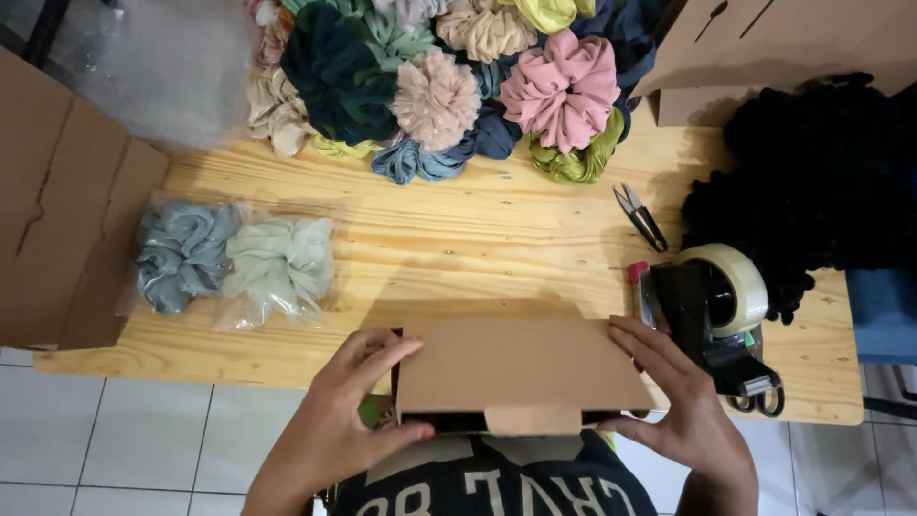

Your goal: The person places a black fabric scrunchie into a cardboard box and then folds the box closed.

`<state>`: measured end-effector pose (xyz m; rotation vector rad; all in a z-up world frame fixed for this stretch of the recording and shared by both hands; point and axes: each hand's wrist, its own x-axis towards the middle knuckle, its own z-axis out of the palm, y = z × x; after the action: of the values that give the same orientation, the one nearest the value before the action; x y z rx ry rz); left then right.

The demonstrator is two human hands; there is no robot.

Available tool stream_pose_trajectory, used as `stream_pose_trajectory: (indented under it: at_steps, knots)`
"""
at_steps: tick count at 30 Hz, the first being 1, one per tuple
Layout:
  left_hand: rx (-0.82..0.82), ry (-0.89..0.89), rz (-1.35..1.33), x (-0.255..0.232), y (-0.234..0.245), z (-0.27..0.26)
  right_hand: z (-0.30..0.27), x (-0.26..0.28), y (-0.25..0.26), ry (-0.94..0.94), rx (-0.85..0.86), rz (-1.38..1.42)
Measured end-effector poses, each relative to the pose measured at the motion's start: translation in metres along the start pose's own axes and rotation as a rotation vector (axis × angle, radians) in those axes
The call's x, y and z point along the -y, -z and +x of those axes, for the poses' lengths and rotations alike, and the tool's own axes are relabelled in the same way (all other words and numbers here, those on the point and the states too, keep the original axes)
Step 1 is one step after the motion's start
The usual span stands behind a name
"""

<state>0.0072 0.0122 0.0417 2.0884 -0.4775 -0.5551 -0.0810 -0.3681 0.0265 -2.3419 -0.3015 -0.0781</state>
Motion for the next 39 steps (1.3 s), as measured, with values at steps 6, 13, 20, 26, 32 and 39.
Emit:
stream_pose_trajectory:
  at_steps: [6, 13, 20, 26, 32, 39]
  knots:
    - [0.085, -0.118, 0.019, 0.012, -0.003, -0.006, -0.011, -0.012, -0.008, -0.043, 0.125, -0.05]
    - [-0.181, -0.412, 0.259, 0.038, -0.013, 0.029, 0.016, -0.015, -0.033, -0.157, 0.057, -0.092]
    - [-0.376, -0.464, 0.184, 0.029, -0.022, 0.051, 0.057, 0.005, -0.001, 0.156, -0.032, -0.423]
    - [-0.37, -0.449, 0.16, 0.042, -0.03, 0.05, 0.108, 0.033, -0.016, 0.279, 0.154, -0.43]
    - [-0.422, -0.463, 0.137, 0.047, -0.038, 0.052, 0.123, 0.034, -0.034, 0.24, 0.322, -0.554]
    - [-0.46, -0.459, 0.139, 0.045, -0.041, 0.049, 0.123, 0.038, -0.034, 0.184, 0.371, -0.565]
